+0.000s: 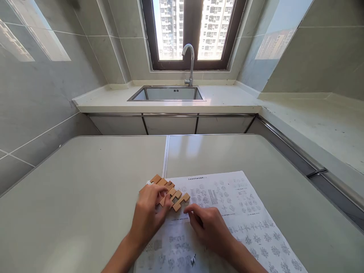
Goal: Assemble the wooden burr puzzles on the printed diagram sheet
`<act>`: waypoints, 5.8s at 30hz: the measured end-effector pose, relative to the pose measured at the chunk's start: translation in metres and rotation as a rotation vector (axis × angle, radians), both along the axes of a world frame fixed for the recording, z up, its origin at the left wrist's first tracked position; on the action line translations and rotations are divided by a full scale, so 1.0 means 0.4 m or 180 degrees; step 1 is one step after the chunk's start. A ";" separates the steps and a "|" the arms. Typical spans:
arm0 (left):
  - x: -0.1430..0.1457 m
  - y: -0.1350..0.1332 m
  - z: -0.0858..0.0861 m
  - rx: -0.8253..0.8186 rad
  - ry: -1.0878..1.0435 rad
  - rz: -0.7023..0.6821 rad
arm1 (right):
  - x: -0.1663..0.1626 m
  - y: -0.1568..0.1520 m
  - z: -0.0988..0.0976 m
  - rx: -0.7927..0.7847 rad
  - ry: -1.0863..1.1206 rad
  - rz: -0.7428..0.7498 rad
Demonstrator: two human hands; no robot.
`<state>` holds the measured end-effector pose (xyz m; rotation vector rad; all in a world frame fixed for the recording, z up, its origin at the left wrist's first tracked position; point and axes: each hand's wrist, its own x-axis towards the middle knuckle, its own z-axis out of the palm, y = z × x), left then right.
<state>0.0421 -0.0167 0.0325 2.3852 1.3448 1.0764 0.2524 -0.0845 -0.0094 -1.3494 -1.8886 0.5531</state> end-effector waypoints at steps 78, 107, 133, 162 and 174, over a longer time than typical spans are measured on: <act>-0.010 0.172 0.162 -0.1271 0.3032 0.0671 | 0.005 0.002 0.008 -0.0085 0.0013 0.0007; 0.241 0.030 0.114 -0.1665 0.0200 -0.0515 | -0.017 -0.006 0.094 -0.2208 0.4955 0.0666; 0.023 -0.186 0.039 -0.1995 0.1862 -0.0537 | 0.008 0.015 0.088 -0.2314 0.4317 -0.0084; 0.213 -0.090 -0.002 -0.3671 -0.1879 -0.1267 | 0.160 0.096 0.055 -0.1764 0.5411 -0.0356; 0.203 -0.082 0.000 -0.2996 -0.1516 -0.1471 | 0.133 0.078 0.051 -0.1837 0.5357 -0.0471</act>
